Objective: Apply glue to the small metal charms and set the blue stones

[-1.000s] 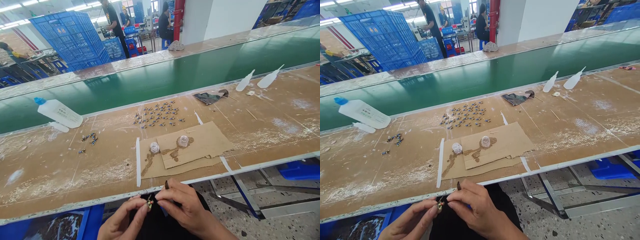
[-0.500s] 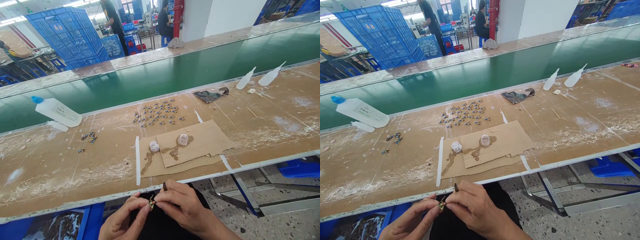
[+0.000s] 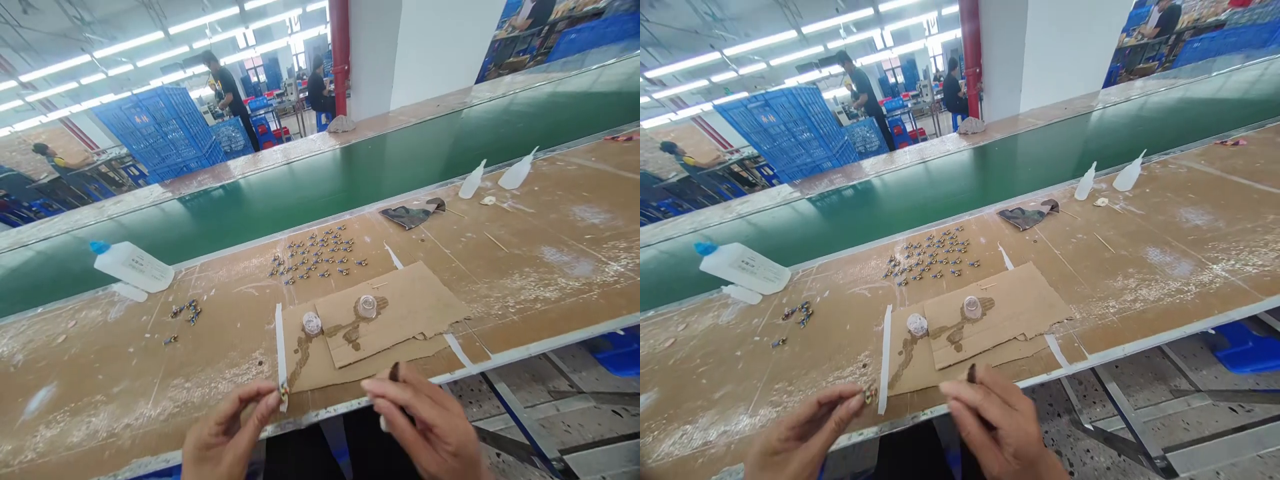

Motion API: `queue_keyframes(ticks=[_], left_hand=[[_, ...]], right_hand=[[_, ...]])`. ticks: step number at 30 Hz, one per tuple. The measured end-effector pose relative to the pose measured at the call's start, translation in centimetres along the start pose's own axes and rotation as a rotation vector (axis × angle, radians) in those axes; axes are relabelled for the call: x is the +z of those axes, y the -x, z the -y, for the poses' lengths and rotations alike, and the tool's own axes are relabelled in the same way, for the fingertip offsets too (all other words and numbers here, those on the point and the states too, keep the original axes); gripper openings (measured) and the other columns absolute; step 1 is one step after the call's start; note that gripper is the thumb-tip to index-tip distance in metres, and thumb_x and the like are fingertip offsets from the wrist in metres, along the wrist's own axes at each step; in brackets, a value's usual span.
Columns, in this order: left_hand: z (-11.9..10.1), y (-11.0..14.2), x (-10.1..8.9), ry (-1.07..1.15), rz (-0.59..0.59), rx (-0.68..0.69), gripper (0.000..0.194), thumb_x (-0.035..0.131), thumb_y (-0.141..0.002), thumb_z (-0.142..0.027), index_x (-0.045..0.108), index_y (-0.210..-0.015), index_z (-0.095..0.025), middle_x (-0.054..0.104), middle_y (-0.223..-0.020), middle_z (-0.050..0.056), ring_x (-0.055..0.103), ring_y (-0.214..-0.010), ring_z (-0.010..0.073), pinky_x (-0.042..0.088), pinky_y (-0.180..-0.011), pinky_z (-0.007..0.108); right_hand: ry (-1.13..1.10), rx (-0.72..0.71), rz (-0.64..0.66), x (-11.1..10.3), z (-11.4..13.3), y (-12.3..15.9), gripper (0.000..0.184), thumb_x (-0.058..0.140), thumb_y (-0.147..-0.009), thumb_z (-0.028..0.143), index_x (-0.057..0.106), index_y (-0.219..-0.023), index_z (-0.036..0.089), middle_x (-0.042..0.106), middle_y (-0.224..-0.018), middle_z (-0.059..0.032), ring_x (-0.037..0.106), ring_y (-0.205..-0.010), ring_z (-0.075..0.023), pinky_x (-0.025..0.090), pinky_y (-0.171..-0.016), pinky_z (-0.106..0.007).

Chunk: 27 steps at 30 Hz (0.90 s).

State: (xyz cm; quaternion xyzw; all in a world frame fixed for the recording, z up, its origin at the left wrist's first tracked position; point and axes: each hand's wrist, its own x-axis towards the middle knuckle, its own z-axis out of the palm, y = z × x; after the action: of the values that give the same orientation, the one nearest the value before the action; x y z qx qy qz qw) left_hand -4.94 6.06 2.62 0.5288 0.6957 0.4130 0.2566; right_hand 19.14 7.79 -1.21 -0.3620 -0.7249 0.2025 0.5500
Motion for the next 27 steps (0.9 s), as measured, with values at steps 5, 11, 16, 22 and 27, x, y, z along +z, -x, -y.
queue_keyframes(ticks=[5, 11, 16, 22, 27], left_hand=[[-2.5, -9.2, 1.7, -0.052, 0.211, 0.115, 0.017, 0.070, -0.069, -0.037, 0.072, -0.071, -0.020, 0.073, -0.069, 0.001, 0.068, -0.068, 0.0162, 0.053, -0.064, 0.025], [-7.0, -16.8, 8.8, -0.137, 0.481, 0.196, 0.007, 0.067, -0.070, -0.021, 0.066, -0.064, -0.017, 0.065, -0.058, -0.003, 0.059, -0.056, 0.0102, 0.045, -0.058, 0.021], [-9.8, -20.2, 15.6, -0.308, 0.638, 0.214, 0.013, 0.063, -0.083, -0.026, 0.065, -0.085, -0.013, 0.066, -0.079, 0.000, 0.062, -0.069, 0.0131, 0.051, -0.065, 0.029], [-10.6, -21.8, 20.7, -0.480, 0.671, 0.211, 0.033, 0.059, -0.087, -0.034, 0.058, -0.115, -0.016, 0.060, -0.116, 0.007, 0.062, -0.095, 0.0208, 0.053, -0.078, 0.039], [-11.4, -22.2, 17.6, -0.542, 0.560, 0.250, 0.024, 0.061, -0.086, -0.033, 0.063, -0.100, -0.014, 0.065, -0.100, 0.004, 0.063, -0.085, 0.0173, 0.053, -0.073, 0.035]], right_hand=[[0.296, 0.203, -0.307, -2.4, -4.1, 0.0, 0.018, 0.053, -0.089, 0.022, 0.065, -0.102, 0.021, 0.062, -0.079, -0.0010, 0.060, -0.070, -0.0088, 0.049, -0.061, -0.017], [0.427, 0.175, -0.423, -3.2, -7.2, -0.8, 0.017, 0.052, -0.090, 0.023, 0.066, -0.098, 0.017, 0.061, -0.073, -0.0005, 0.058, -0.062, -0.0074, 0.046, -0.056, -0.016], [0.529, 0.089, -0.448, -2.7, -7.6, -0.9, 0.016, 0.051, -0.091, 0.024, 0.066, -0.095, 0.018, 0.062, -0.078, -0.0010, 0.060, -0.071, -0.0074, 0.048, -0.066, -0.015], [0.632, 0.061, -0.468, -2.4, -8.1, -0.7, 0.018, 0.048, -0.093, 0.025, 0.064, -0.098, 0.019, 0.063, -0.084, -0.0016, 0.061, -0.077, -0.0077, 0.049, -0.073, -0.015], [0.647, 0.065, -0.464, -2.6, -8.1, -0.4, 0.017, 0.048, -0.093, 0.025, 0.063, -0.100, 0.019, 0.065, -0.088, 0.0000, 0.061, -0.084, -0.0076, 0.046, -0.081, -0.015]])
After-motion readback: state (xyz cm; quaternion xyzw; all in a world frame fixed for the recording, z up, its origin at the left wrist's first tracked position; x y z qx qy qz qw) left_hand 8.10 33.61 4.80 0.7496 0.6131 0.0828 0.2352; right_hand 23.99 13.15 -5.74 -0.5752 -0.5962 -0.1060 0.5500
